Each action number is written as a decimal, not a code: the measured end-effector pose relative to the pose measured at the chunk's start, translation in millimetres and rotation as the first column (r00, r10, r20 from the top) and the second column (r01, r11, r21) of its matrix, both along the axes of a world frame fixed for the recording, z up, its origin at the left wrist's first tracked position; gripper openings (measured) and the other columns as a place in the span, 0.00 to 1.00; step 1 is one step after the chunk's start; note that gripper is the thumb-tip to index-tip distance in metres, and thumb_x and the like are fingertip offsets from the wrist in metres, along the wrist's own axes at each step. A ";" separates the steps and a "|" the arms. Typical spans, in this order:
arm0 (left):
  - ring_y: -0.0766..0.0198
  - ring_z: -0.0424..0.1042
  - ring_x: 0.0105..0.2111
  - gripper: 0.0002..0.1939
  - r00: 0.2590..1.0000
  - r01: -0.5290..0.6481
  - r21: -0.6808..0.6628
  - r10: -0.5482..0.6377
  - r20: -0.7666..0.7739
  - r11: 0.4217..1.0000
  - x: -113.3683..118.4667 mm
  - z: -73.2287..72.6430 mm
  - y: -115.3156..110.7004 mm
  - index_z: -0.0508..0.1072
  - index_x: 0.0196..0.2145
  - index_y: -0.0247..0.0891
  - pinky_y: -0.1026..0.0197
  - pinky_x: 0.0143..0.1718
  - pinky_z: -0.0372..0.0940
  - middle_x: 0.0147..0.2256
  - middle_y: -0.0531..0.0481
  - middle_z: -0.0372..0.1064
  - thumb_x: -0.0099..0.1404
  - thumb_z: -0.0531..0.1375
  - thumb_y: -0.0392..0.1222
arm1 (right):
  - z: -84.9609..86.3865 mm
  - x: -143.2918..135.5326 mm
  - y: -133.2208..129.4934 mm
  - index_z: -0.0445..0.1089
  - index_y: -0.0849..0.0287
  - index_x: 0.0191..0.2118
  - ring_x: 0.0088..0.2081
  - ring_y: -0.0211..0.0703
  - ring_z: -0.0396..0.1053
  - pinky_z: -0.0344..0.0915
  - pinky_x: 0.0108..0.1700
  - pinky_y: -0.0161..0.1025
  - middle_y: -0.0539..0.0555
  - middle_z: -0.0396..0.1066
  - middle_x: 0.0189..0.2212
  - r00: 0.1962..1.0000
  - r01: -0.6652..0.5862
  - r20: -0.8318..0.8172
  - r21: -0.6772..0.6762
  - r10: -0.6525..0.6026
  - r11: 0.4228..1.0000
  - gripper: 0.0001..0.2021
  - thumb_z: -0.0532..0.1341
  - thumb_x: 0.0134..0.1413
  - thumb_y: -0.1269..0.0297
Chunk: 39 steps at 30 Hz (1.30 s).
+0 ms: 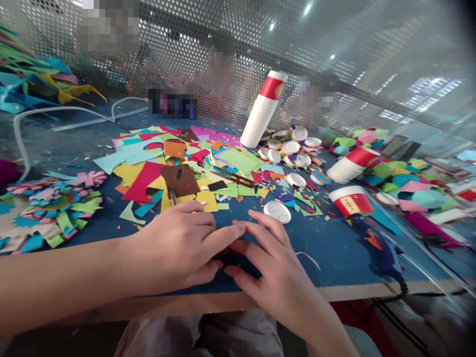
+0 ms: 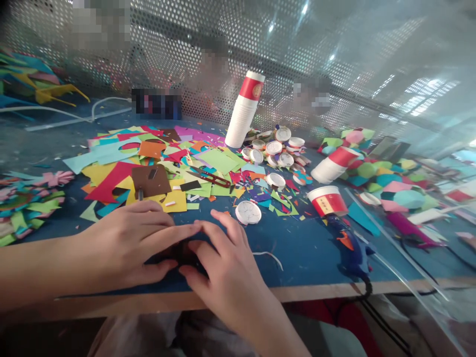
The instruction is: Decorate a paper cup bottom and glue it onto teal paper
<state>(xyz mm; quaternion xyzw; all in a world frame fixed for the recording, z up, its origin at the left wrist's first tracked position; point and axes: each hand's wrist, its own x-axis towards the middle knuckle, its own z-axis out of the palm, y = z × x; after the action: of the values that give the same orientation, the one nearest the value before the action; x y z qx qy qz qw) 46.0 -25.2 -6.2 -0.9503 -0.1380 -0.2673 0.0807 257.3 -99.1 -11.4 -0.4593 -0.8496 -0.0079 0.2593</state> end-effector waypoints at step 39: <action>0.59 0.74 0.39 0.16 0.928 -0.193 -0.309 0.276 0.252 0.931 -47.8 24.4 25.2 0.74 0.46 0.39 0.57 0.40 0.69 0.40 0.46 0.75 0.63 0.65 0.48 | 20.6 38.9 13.5 0.65 0.54 0.27 0.17 0.38 0.56 0.53 0.24 0.37 0.45 0.57 0.14 0.775 0.608 -0.306 0.121 -0.553 0.785 0.15 0.55 0.64 0.55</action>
<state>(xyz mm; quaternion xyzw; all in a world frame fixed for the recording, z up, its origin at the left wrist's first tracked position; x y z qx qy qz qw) -1.8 0.0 18.1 -0.8786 -0.2983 -0.3703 -0.0435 296.2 -85.6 9.2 -0.6668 -0.6185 -0.1199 0.3981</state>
